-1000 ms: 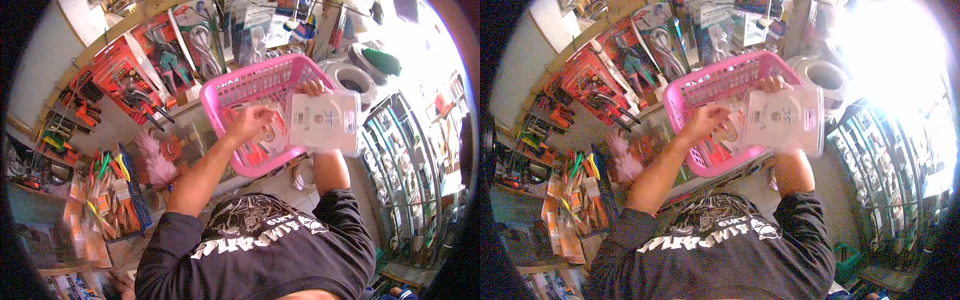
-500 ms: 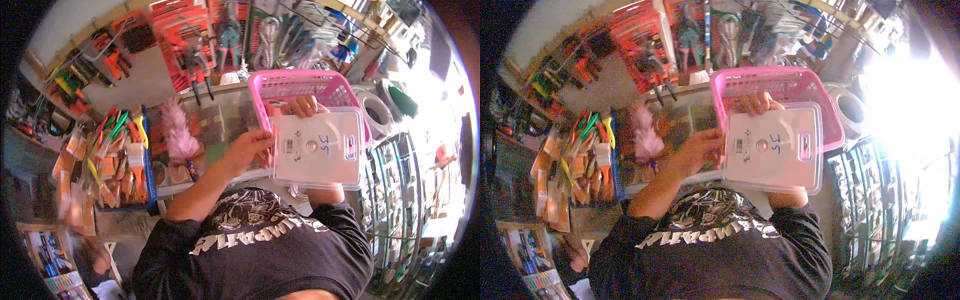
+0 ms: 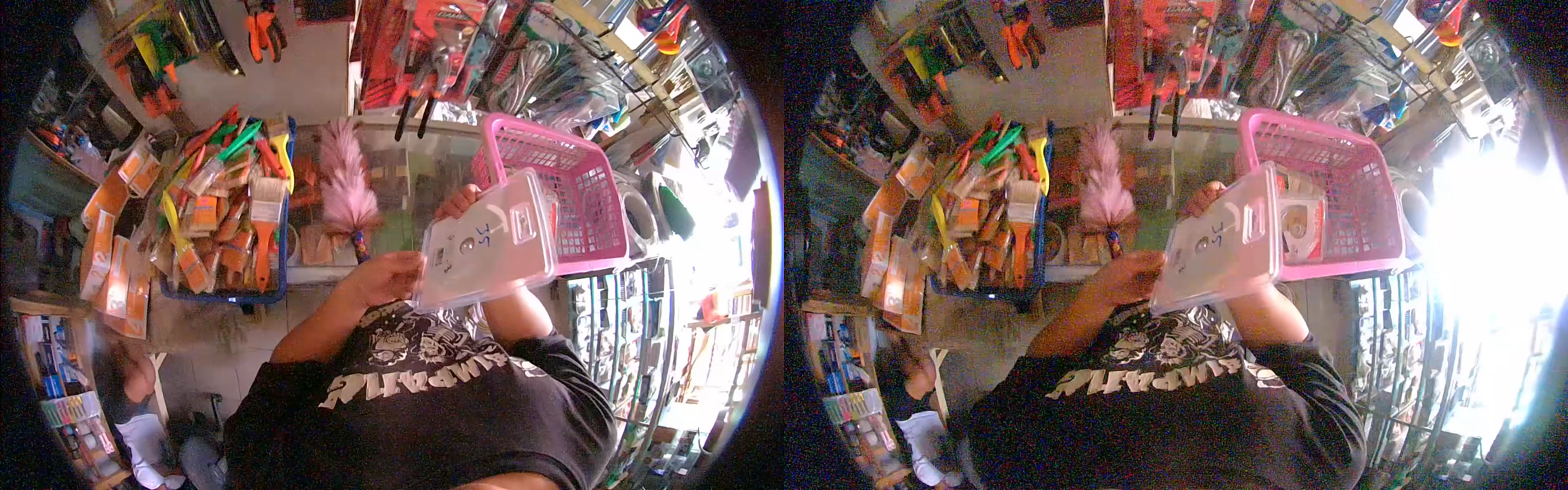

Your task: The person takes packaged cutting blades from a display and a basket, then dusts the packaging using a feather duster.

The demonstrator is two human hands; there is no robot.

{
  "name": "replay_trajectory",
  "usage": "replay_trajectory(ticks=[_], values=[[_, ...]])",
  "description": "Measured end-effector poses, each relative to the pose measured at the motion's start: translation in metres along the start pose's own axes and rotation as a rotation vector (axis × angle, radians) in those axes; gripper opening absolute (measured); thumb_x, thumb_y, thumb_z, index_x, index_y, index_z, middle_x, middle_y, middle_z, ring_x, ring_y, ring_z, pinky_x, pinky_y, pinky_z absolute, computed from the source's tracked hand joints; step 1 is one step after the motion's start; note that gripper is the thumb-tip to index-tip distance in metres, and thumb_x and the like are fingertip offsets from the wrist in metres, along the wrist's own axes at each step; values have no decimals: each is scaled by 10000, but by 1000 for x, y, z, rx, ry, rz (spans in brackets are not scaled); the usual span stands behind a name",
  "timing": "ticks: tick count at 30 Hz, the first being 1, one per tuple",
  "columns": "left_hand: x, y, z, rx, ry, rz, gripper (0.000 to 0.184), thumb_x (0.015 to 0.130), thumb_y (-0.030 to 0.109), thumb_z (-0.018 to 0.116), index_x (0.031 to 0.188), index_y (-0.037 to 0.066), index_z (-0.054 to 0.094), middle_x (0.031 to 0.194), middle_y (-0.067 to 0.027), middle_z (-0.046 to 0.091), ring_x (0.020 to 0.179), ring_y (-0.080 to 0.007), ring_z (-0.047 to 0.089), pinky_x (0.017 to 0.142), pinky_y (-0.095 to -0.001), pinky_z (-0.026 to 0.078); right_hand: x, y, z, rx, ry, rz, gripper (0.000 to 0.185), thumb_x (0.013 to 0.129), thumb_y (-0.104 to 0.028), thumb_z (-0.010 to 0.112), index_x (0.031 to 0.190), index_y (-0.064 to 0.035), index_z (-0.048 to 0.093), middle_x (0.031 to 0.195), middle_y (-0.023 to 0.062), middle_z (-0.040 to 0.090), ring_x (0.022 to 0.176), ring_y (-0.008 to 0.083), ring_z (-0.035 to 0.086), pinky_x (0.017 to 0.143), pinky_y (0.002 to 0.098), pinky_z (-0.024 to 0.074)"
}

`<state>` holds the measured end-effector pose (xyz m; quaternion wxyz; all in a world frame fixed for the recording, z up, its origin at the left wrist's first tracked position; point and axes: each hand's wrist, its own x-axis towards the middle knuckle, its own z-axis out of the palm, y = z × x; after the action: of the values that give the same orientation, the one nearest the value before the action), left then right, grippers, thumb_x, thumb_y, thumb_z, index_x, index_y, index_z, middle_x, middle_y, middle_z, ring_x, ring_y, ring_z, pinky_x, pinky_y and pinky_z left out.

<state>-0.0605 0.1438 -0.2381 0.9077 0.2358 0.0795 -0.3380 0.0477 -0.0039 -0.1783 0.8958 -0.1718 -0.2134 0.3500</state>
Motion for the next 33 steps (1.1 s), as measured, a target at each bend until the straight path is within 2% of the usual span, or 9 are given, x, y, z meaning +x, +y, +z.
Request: replay_trajectory(ticks=[3,6,9,13,14,16,23,27,33], values=[[-10,-2,-14,-14,-172,-8,170,845,234,506,873,72,550,724,-1,557,591,-95,526,500,-215,418,-3,14,-11,-84,140,46,192,803,-221,412,801,-67,527,668,64,499,604,191,483,594,349,393],[-21,-5,-2,348,335,132,232,840,268,513,936,61,552,787,-18,575,669,-97,543,541,-220,431,8,25,-28,-242,396,92,215,802,-235,419,832,-62,543,683,74,513,604,201,496,568,355,405],[-28,0,2,486,474,678,353,836,354,496,1014,51,532,934,-52,564,837,-122,534,659,-270,453,35,44,-5,-491,860,89,221,789,-199,399,823,-38,546,690,86,523,602,214,510,549,366,418],[-48,12,10,65,-87,882,523,874,419,364,1192,7,411,1184,-101,444,1096,-182,410,920,-334,327,49,68,-23,-582,1063,221,251,801,-148,333,747,-16,539,673,136,553,530,271,527,500,378,448],[-41,9,-18,336,24,990,510,877,348,398,1235,-14,351,1193,-115,444,1107,-187,405,926,-317,315,49,73,-34,-598,1069,258,276,801,-147,327,809,8,555,737,143,566,595,280,553,560,394,472],[-54,20,-6,684,325,938,480,864,287,441,1228,-13,355,1176,-114,458,1087,-189,421,915,-316,324,51,81,-40,-448,1019,358,276,792,-133,338,797,10,574,730,131,570,608,272,558,589,376,483],[-52,14,-67,231,461,1013,384,804,93,506,1162,7,395,1089,-90,504,990,-181,486,847,-325,386,36,70,-51,-490,699,513,154,763,-120,465,783,-8,569,738,89,569,666,205,555,627,306,457],[-72,25,-46,38,353,946,437,792,64,502,1198,30,345,1139,-93,467,1022,-198,478,857,-344,394,6,63,-87,-1164,461,496,176,782,-161,481,814,-20,580,727,72,590,613,147,536,603,297,447],[-70,30,-30,13,319,989,436,790,116,520,1195,45,374,1136,-91,485,1039,-215,478,873,-370,391,-35,97,-72,-2000,65,247,358,664,-219,623,986,-86,544,927,127,601,890,293,563,757,346,443]])
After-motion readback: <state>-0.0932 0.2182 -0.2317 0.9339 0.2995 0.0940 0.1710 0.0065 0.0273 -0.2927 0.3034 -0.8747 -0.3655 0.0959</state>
